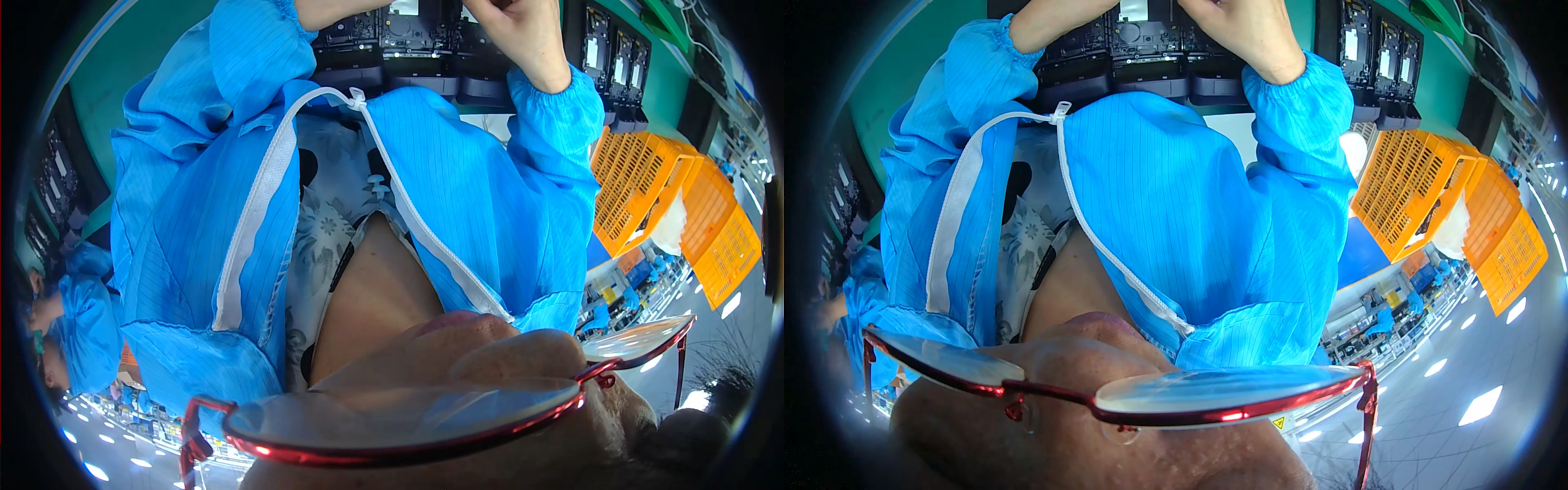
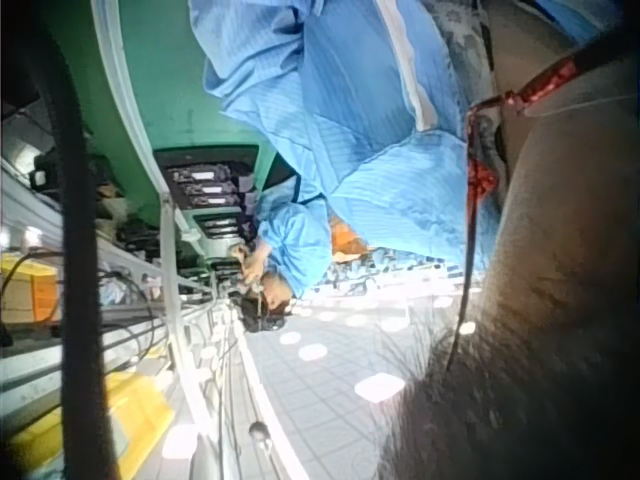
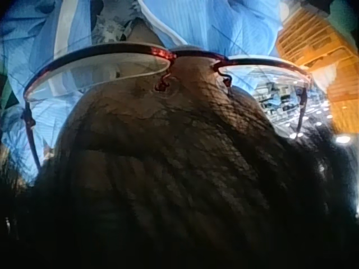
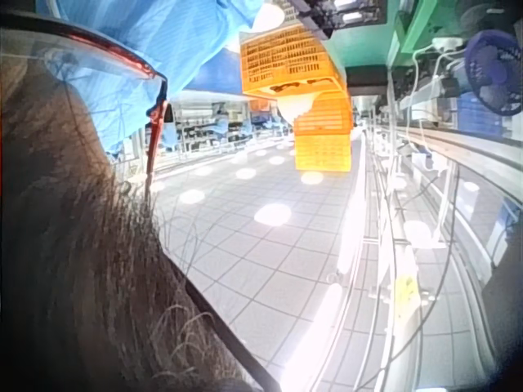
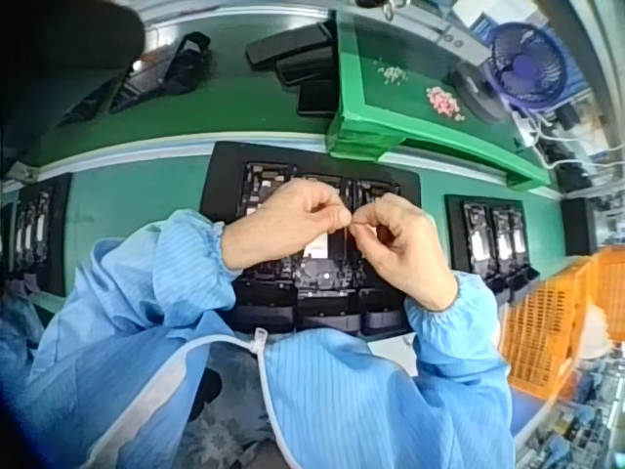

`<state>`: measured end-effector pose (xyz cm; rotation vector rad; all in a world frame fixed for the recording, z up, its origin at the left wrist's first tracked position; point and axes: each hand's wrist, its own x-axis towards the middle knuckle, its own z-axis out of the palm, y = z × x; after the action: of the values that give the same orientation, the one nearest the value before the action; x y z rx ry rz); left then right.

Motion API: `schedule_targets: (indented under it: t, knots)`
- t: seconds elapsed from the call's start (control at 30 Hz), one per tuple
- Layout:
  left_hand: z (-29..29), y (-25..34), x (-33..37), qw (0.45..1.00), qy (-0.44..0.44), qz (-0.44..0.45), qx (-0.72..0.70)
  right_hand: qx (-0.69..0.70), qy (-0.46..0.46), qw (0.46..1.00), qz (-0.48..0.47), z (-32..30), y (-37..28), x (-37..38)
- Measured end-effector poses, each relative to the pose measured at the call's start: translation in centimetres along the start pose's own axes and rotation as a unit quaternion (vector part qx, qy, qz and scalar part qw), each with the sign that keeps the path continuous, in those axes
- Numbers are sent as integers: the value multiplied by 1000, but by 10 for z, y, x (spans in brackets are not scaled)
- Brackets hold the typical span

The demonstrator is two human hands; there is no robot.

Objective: Assembling internal components into electronic device housings at a production line station.

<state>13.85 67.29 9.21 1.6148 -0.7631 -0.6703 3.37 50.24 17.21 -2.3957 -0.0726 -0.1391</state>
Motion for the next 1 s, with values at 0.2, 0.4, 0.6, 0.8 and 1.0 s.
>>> schedule_targets:
  t: [0.2,0.4,0.6,0.8,1.0]
  knots:
    - [-27,18,-32,951,-25,-181,-250,-38,-64,997,-3,-8,26,-33]
    - [-39,10,-57,932,-12,-195,-305,-65,-66,995,-45,0,33,-39]
    - [-39,6,-63,932,-5,-177,-316,-102,-90,989,-59,-3,27,-35]
    - [-36,3,-63,931,-3,-180,-317,-133,-99,984,-68,-3,24,-38]
    - [-35,-1,-66,930,-2,-170,-325,-214,-135,961,-114,-3,19,-41]
